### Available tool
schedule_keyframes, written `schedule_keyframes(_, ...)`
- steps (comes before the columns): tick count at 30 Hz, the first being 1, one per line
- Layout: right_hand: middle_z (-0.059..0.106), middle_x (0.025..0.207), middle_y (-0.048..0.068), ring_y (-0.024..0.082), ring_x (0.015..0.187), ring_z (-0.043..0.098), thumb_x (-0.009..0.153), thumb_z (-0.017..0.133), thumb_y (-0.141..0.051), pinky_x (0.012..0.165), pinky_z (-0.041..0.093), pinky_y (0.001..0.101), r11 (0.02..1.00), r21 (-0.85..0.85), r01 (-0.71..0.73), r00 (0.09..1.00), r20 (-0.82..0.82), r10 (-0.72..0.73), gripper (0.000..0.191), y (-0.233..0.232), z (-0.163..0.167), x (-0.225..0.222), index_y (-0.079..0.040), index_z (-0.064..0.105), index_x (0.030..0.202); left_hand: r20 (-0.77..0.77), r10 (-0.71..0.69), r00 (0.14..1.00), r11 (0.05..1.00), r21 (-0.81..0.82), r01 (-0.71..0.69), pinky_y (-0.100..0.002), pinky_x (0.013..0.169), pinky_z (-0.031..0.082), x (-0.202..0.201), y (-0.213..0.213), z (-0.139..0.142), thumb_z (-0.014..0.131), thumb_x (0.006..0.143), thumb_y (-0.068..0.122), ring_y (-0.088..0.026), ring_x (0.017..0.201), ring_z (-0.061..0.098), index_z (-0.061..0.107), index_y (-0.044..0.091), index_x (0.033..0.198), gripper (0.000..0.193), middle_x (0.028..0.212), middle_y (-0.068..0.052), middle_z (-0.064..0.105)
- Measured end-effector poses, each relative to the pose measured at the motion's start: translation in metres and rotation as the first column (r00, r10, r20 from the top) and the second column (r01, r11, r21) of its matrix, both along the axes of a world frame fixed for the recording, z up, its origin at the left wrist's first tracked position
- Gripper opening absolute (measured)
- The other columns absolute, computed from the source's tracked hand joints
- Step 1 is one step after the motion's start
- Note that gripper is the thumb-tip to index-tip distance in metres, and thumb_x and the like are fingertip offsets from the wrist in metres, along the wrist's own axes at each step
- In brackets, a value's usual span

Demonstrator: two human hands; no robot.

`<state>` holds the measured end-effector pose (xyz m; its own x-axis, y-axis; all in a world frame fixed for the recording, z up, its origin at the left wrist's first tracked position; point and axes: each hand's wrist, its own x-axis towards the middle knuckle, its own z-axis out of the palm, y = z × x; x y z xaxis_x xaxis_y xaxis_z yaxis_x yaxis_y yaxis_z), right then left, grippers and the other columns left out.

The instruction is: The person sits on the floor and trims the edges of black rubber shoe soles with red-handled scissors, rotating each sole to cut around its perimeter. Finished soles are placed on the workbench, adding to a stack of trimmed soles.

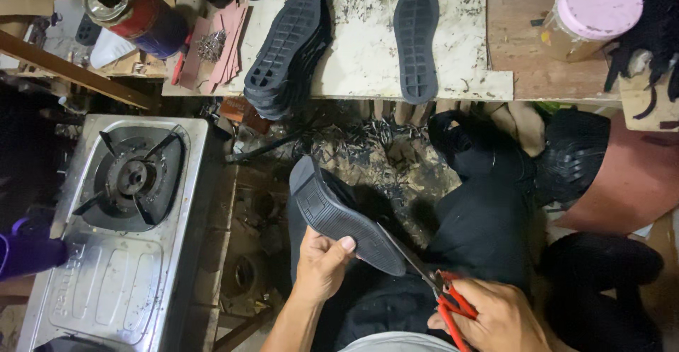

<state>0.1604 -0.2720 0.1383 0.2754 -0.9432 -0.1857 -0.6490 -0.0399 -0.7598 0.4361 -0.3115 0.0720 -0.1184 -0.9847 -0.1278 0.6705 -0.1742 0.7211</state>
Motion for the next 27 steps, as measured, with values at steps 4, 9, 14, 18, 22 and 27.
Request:
schedule_keyframes(4,0.077,0.082,0.009,0.025,0.069,0.078,0.051,0.096,-0.024,0.062,0.060,0.0355,0.999,-0.028,0.043,0.999,0.013,-0.043,0.070,0.002,0.003,0.003,-0.004,0.073,0.114,0.017,-0.027,0.999,0.999,0.020,0.027,-0.044,0.082,0.060,0.002,0.004,-0.001,0.068,0.093,-0.001,-0.028,0.097,0.072,0.048,0.003,0.134,0.046,0.114,-0.017,0.070)
schedule_keyframes(9,0.078,0.082,0.008,0.026,0.070,0.078,0.056,0.097,-0.026,0.063,0.059,0.0360,0.998,-0.061,-0.027,1.000,0.004,0.028,0.063,-0.001,0.003,0.004,-0.005,0.075,0.110,0.010,-0.065,0.998,0.998,0.021,0.064,-0.044,0.088,0.059,0.001,0.004,-0.004,0.069,0.092,0.000,-0.027,0.105,0.070,0.048,0.004,0.135,0.048,0.119,-0.014,0.069)
schedule_keyframes(14,0.075,0.071,0.006,0.019,0.061,0.077,0.061,0.096,-0.029,0.058,0.059,0.0341,0.986,0.164,0.001,1.000,0.000,-0.001,0.048,-0.005,0.007,-0.001,-0.005,0.073,0.097,0.082,-0.125,0.989,0.992,-0.008,0.126,-0.040,0.089,0.056,0.007,0.005,-0.004,0.072,0.093,0.000,-0.023,0.104,0.068,0.055,0.001,0.133,0.043,0.118,-0.014,0.069)
schedule_keyframes(18,0.065,0.059,0.009,0.021,0.049,0.066,0.064,0.097,-0.028,0.050,0.052,0.0376,0.976,0.180,0.126,0.992,-0.044,-0.120,0.042,-0.003,0.001,0.014,-0.006,0.067,0.081,0.314,-0.272,0.910,0.962,0.055,0.269,-0.034,0.100,0.054,-0.003,0.015,0.003,0.073,0.091,0.004,-0.016,0.112,0.066,0.058,0.004,0.131,0.043,0.121,-0.008,0.069)
schedule_keyframes(22,0.060,0.059,0.009,0.021,0.047,0.061,0.068,0.087,-0.018,0.048,0.049,0.0383,0.999,0.021,0.026,0.989,0.144,-0.028,0.030,-0.002,-0.011,0.023,-0.007,0.065,0.085,0.167,-0.267,0.949,0.958,-0.056,0.280,-0.034,0.103,0.048,-0.012,0.008,0.008,0.072,0.091,0.005,-0.016,0.116,0.061,0.054,0.002,0.137,0.049,0.126,-0.007,0.064)
schedule_keyframes(27,0.060,0.055,0.009,0.022,0.050,0.062,0.071,0.091,-0.024,0.052,0.049,0.0377,0.997,0.053,0.048,0.998,0.034,-0.050,0.035,0.000,-0.018,0.020,-0.006,0.062,0.078,0.024,-0.070,0.997,0.997,0.047,0.068,-0.036,0.096,0.052,-0.007,-0.011,0.003,0.068,0.093,0.003,-0.019,0.106,0.065,0.054,0.002,0.132,0.041,0.118,-0.011,0.068)
